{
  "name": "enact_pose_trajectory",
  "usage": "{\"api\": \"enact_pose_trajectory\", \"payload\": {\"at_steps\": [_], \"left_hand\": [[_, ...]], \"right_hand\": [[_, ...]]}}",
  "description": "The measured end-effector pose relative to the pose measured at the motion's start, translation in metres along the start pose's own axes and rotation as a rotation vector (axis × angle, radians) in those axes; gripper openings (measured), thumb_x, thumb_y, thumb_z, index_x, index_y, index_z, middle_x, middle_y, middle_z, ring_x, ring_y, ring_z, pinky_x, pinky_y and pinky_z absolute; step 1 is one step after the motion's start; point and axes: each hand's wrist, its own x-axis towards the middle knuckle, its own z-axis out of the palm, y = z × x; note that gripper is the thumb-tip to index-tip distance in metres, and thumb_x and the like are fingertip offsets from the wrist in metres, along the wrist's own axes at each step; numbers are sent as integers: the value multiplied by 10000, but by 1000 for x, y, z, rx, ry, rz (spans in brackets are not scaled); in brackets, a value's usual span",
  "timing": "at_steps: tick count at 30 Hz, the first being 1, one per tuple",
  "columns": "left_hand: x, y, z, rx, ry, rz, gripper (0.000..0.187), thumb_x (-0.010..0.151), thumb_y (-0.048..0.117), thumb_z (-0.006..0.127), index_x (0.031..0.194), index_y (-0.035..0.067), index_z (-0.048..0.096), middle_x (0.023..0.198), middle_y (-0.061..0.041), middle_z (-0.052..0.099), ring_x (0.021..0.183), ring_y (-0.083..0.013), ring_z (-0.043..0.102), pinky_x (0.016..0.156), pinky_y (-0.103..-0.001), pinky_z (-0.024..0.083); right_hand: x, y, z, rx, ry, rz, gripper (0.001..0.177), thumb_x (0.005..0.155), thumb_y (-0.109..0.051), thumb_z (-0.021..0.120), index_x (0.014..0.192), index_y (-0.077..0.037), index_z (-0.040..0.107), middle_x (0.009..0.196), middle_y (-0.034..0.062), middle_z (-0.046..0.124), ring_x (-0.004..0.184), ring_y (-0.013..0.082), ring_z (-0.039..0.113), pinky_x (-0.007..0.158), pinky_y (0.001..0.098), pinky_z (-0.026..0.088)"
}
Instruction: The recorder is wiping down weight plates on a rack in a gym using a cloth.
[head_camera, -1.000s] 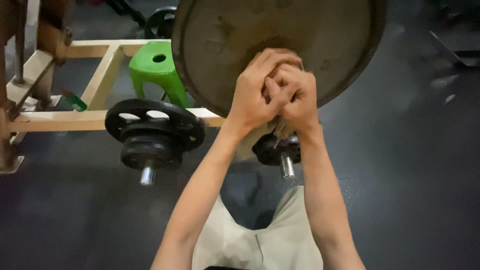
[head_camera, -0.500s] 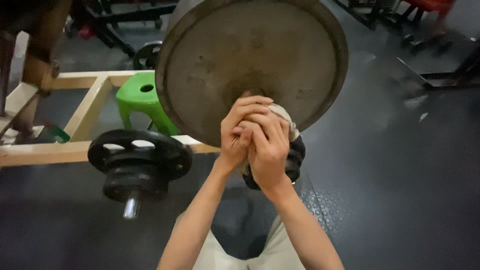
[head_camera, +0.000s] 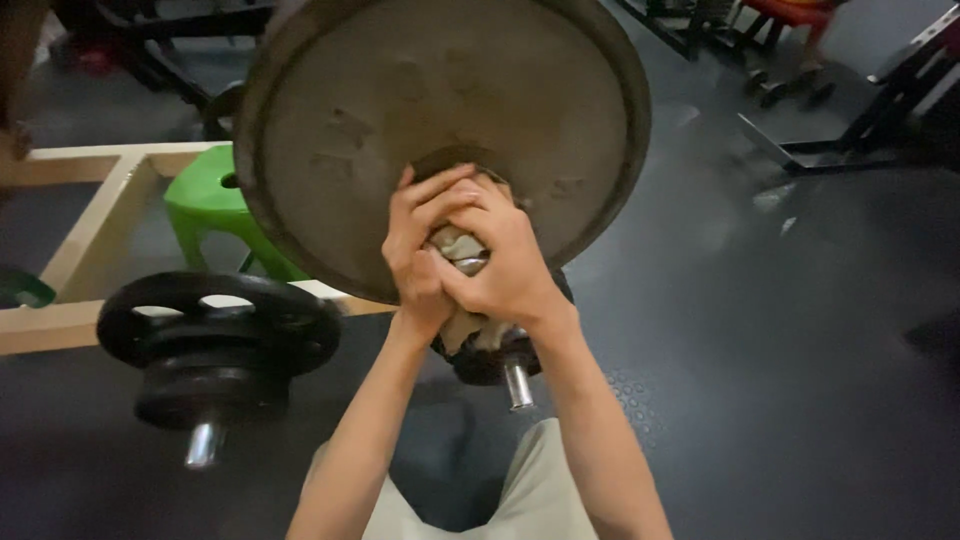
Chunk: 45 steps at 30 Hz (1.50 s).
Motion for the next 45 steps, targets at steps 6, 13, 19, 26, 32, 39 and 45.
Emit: {"api": "enact_pose_trajectory", "payload": {"at_steps": [6, 13, 19, 26, 32, 39, 45], "left_hand": [[-7, 43, 1, 58, 63, -98, 451, 1119, 267, 334, 1245, 15, 686, 1336, -208, 634, 1257, -388, 629, 1128, -501, 457], [-31, 58, -9, 171, -35, 37, 206, 1055, 109, 559, 1152, -23, 685, 1277, -291, 621, 1226, -480, 643, 1079, -561, 552], [-35, 58, -20, 154, -170, -49, 295, 1160, 314, 391, 1286, 142, 596, 1398, -262, 572, 1364, -443, 601, 1288, -623, 433], [-3, 31, -6, 188, -38, -234, 533, 999, 375, 355, 1345, 7, 526, 1330, -117, 579, 1284, -275, 557, 1333, -496, 293], [-20, 12, -7, 209, -17, -108, 834, 1018, 765, 248, 1401, 90, 553, 1402, -118, 614, 1368, -313, 593, 1356, -566, 267], [-24, 45, -7, -21, 88, -244, 537, 1154, 465, 331, 1357, 12, 536, 1404, -191, 583, 1367, -344, 591, 1247, -471, 484], [-59, 45, -8, -55, 48, -153, 465, 1111, 509, 469, 1303, 86, 435, 1466, -270, 512, 1402, -418, 546, 1235, -537, 439]], "right_hand": [[-11, -6, -1, -173, 41, -146, 117, 806, -26, 731, 905, -15, 669, 905, 90, 625, 925, 313, 620, 863, 393, 469], [-30, -34, -1, -306, 176, -313, 265, 1054, -85, 523, 890, -16, 720, 941, 82, 644, 927, 312, 652, 810, 413, 486], [-27, -28, -14, -129, 57, -258, 371, 1072, -235, 396, 972, -49, 701, 997, 98, 690, 941, 360, 666, 806, 489, 410], [20, -16, -23, 42, -173, -205, 223, 986, -213, 537, 951, -20, 643, 902, 116, 606, 880, 322, 598, 855, 416, 403], [25, -23, -22, 63, -311, -110, 232, 911, -165, 652, 865, 17, 516, 864, 152, 530, 806, 311, 470, 797, 416, 409], [5, -34, 4, -22, 34, -71, 305, 938, -329, 724, 808, -70, 628, 852, 62, 618, 868, 273, 547, 869, 406, 446], [-16, -53, 16, -60, 243, -91, 269, 966, -315, 613, 830, -100, 701, 876, 61, 674, 935, 291, 653, 968, 446, 457]]}}
